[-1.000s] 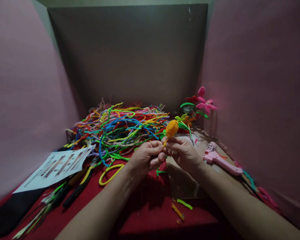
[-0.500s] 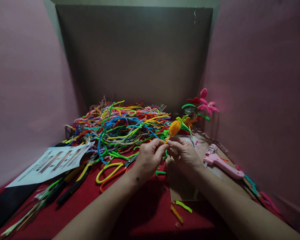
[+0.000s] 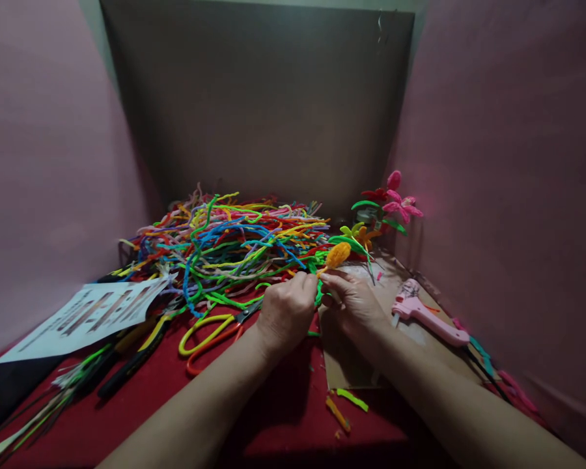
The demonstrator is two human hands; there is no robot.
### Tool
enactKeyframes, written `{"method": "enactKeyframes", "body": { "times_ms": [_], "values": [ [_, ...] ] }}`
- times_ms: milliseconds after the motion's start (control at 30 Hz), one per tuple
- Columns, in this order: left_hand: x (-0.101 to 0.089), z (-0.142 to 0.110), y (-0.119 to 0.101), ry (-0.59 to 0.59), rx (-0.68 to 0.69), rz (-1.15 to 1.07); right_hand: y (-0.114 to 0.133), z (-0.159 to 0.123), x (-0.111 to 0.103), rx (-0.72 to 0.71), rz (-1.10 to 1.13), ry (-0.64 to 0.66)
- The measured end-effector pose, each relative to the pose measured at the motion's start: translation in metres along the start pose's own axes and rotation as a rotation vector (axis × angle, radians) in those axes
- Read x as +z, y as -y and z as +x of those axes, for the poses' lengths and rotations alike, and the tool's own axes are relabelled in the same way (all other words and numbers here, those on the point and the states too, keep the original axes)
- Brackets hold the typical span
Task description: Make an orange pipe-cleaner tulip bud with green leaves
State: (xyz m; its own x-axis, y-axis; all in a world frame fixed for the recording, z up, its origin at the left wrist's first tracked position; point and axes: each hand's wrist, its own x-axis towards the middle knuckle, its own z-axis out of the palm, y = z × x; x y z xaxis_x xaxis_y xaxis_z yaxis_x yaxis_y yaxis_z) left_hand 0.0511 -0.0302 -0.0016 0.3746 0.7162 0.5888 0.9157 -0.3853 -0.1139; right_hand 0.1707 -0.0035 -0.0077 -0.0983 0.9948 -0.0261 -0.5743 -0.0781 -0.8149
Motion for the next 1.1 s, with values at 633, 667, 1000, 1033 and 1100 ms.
{"method": "enactKeyframes", "body": {
  "times_ms": [633,667,1000,1033,1100],
  "values": [
    [-0.015,0.009,0.017,0.548,-0.549,-2.185,0.007,-0.005,0.001,-0.12,-0.005,0.364],
    [-0.015,0.009,0.017,0.551,-0.542,-2.173,0.006,-0.006,0.001,-0.138,-0.013,0.369],
    [-0.005,0.001,0.008,-0.009,-0.206,-0.702,-0.003,0.001,-0.005,-0.163,-0.135,0.203],
    [-0.002,0.0,0.008,-0.039,-0.147,-0.602,-0.003,0.002,-0.006,-0.146,-0.143,0.201],
    [0.002,-0.002,0.01,-0.062,-0.107,-0.522,-0.004,0.002,-0.006,-0.127,-0.163,0.21]
  ]
}}
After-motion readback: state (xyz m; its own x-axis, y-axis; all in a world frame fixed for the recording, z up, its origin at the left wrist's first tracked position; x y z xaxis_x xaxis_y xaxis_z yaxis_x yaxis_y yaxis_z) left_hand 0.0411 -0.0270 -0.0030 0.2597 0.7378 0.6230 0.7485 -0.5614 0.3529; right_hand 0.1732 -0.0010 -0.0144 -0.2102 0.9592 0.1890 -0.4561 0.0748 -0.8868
